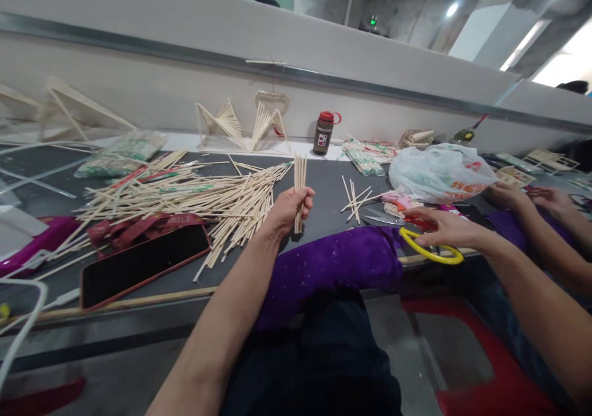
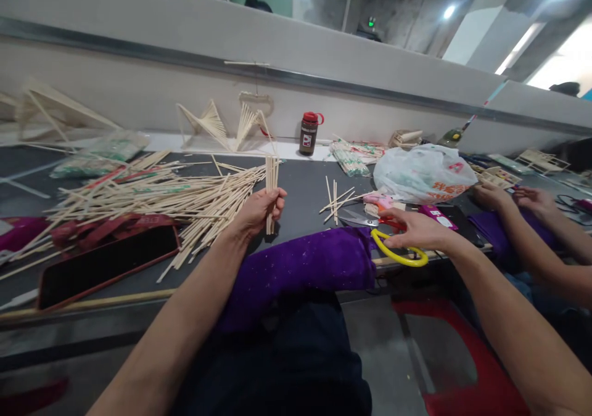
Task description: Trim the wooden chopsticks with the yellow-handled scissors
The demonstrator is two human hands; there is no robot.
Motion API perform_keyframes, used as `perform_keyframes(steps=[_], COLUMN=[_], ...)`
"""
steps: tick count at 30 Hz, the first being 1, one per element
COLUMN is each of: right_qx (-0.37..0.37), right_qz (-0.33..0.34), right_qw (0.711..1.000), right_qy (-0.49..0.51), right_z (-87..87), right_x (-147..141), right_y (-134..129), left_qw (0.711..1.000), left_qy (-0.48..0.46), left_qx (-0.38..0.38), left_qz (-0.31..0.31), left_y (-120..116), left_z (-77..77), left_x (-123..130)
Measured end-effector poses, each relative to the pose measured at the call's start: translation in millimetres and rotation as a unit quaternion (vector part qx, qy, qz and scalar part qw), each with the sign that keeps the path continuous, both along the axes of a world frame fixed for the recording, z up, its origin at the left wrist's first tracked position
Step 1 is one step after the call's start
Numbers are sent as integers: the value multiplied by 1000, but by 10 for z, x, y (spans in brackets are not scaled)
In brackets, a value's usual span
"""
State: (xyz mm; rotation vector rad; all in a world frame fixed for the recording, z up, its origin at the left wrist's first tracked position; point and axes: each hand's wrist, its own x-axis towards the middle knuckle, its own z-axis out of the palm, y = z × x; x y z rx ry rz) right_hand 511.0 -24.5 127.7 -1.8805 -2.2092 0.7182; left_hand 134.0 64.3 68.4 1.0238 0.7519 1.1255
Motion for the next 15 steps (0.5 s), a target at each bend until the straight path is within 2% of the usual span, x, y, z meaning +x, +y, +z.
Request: perform_keyframes(steps=[2, 4, 7, 10, 15], right_qx=[-40, -59, -70, -100, -104], right_qz=[13, 29, 42, 44, 55], right_qw=[993, 982, 982, 978, 923], right_qy=[112, 178, 170, 180, 367], right_z=[-59, -109, -161, -226, -398], right_x=[-15, -81, -221, -326, -613], right_y=[-33, -68, -112, -146, -110], left_qw=[999, 998, 998, 1000, 999], left_qy=[22, 40, 37, -9, -39], left_qx=[27, 46, 37, 3, -13], left_qz=[-10, -20, -20, 0, 19], left_y=[-24, -45, -45, -3, 37], left_z=[-10, -17, -12, 7, 16], left_x=[-1, -4, -12, -26, -36])
